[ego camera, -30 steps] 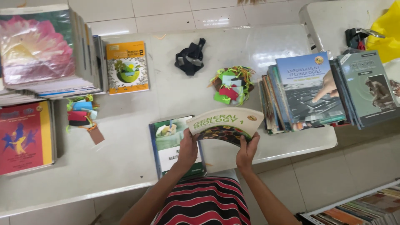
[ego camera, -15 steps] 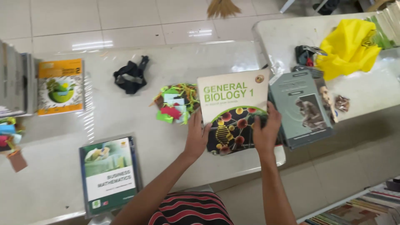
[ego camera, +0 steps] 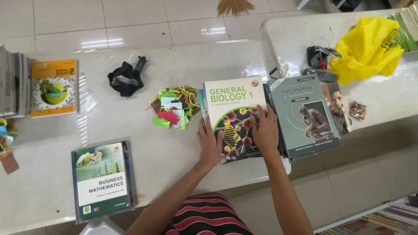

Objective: Sort and organize various textbooks on a table in a library setting, placing colored paper slips as markers.

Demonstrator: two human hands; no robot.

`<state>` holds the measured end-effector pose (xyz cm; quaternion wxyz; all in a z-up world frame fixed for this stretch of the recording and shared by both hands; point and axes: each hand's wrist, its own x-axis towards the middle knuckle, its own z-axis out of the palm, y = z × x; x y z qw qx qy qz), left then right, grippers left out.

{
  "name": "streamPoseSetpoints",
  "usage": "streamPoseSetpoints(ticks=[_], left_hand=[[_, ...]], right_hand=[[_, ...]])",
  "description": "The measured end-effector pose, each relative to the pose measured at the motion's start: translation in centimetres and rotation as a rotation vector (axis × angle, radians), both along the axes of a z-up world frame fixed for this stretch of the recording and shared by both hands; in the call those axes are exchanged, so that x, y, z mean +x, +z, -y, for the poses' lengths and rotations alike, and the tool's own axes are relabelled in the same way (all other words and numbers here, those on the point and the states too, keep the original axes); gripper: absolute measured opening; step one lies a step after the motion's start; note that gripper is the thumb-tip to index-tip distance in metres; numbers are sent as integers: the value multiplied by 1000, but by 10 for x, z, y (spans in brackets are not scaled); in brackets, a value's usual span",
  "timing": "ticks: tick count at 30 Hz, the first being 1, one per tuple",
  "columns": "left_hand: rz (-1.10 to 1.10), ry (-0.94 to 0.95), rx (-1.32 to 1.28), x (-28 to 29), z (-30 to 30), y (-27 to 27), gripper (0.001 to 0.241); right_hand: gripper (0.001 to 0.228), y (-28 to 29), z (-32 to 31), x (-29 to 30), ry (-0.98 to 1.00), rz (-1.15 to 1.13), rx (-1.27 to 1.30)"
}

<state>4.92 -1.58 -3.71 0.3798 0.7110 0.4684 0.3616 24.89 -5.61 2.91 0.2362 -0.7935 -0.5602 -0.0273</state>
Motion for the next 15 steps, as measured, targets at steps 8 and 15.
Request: streamPoseSetpoints(ticks=[8, 15], left_hand=[[-19, -87, -86, -11, -6, 0, 81], [-259, -247, -264, -97, -15, -50, 81]], right_hand=[[45, 13, -8, -4, -61, -48, -87], [48, -26, -1, 16, -49, 46, 7]])
